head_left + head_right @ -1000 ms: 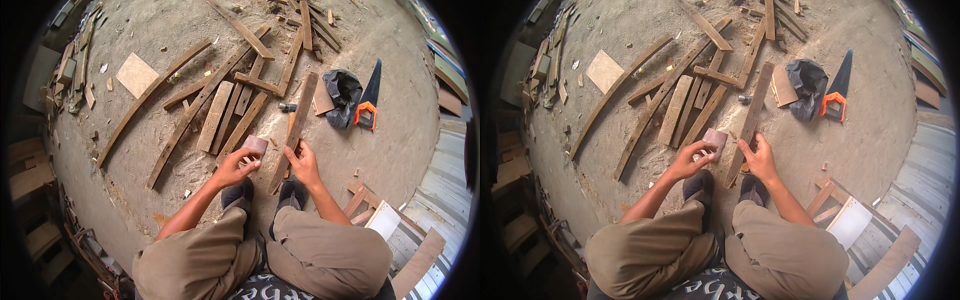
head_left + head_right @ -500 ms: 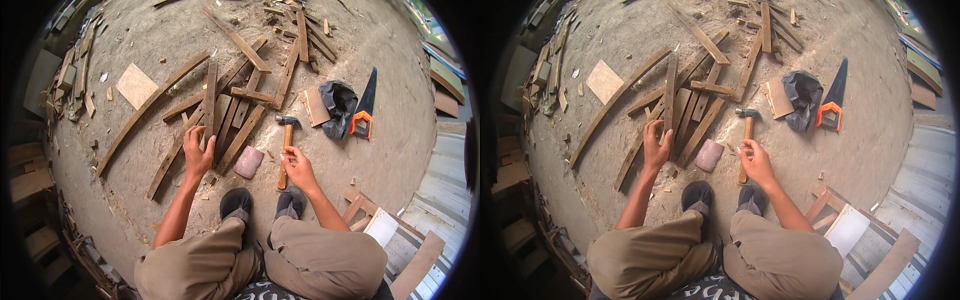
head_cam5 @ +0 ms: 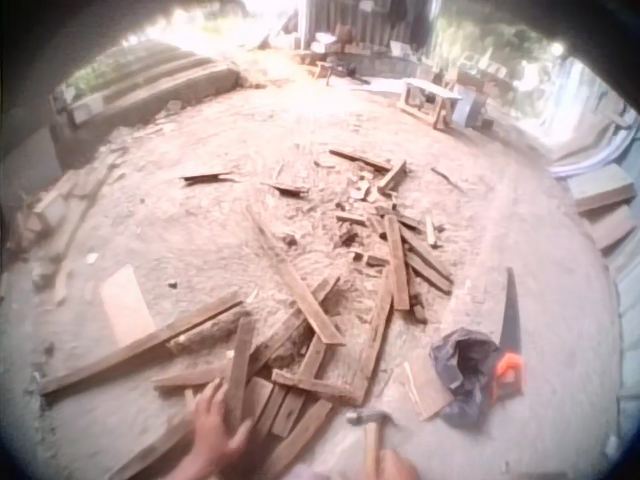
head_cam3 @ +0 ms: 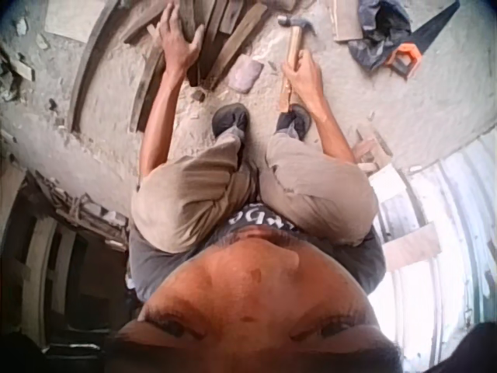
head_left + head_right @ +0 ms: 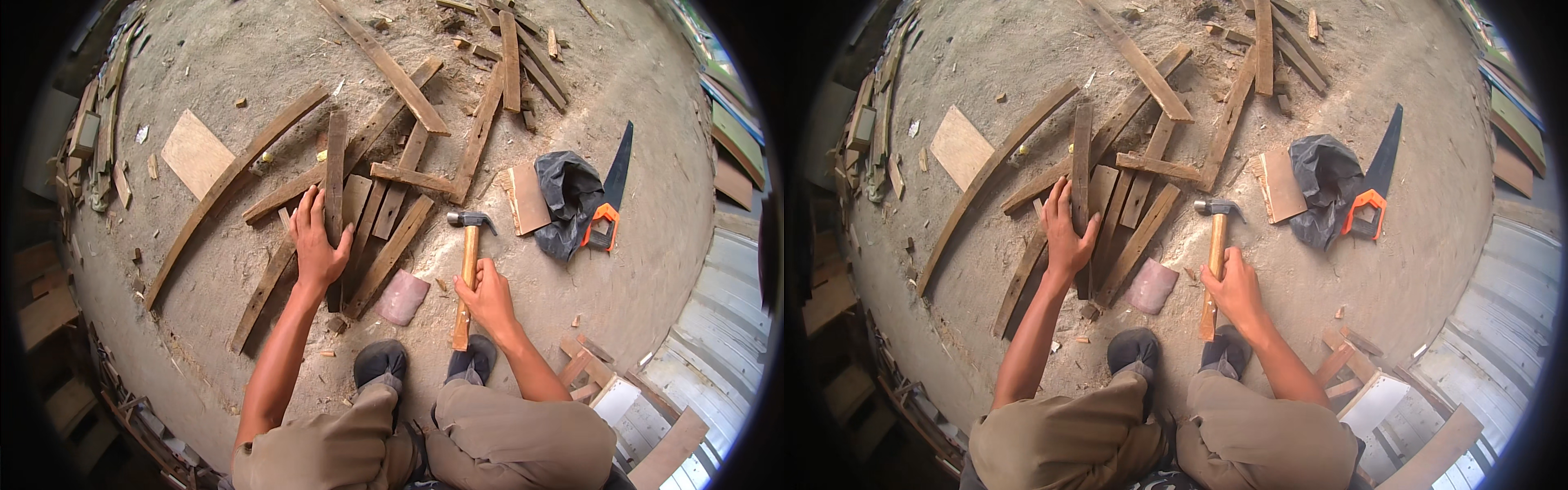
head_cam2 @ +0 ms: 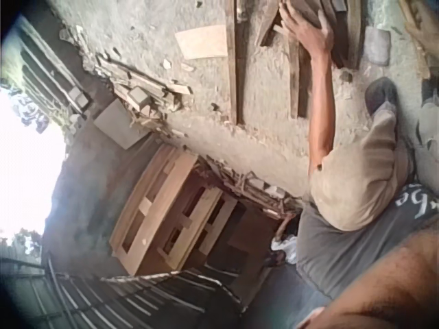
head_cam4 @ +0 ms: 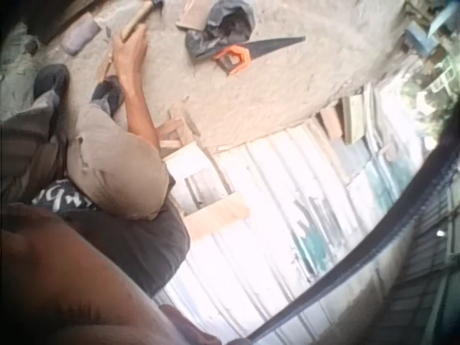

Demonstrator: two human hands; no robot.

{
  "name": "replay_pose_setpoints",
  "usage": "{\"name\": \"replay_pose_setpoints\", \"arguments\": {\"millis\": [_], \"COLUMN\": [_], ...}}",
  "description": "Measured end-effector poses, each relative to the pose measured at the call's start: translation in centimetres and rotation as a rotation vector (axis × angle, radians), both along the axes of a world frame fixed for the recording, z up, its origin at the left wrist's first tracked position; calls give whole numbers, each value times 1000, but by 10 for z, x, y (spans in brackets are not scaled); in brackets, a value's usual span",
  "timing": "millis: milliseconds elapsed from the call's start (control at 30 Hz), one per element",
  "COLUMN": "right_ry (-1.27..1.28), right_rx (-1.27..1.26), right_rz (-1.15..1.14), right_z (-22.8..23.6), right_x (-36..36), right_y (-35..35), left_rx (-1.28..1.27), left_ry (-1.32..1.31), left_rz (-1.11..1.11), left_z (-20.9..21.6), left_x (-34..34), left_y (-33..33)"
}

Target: The person sits on the ground and uses a hammer to drive nails into wooden planks, assembling them into a frame. The person repeatedly positions planks, hammers nails, and adjusts the frame while working on the ground.

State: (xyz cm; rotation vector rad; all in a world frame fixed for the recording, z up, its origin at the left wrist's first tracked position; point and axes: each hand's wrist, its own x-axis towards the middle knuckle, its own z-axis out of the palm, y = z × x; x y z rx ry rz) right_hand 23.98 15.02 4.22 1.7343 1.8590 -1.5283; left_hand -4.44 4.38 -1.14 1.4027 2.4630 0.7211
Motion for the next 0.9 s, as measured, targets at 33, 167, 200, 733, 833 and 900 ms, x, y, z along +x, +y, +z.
{"name": "replay_pose_setpoints", "arguments": {"millis": [33, 167, 200, 733, 833, 900], "right_ry": [-25, 53, 118, 234, 387, 451], "right_rx": [155, 620, 697, 483, 283, 221], "right_rz": [85, 250, 243, 373, 253, 226], "right_z": [-1, 7, 12, -35, -25, -14], "right_x": [0, -22, -35, -196, -197, -187], "right_y": [1, 30, 48, 161, 124, 91], "left_rx": [0, 15, 12, 22, 70, 102], "left_ry": [-16, -64, -65, -183, -194, -189], "left_rz": [4, 24, 25, -6, 24, 38], "left_z": [1, 1, 2, 6, 3, 5], "left_x": [0, -1, -1, -15, -12, -12], "left_y": [2, 6, 6, 0, -5, -13]}}
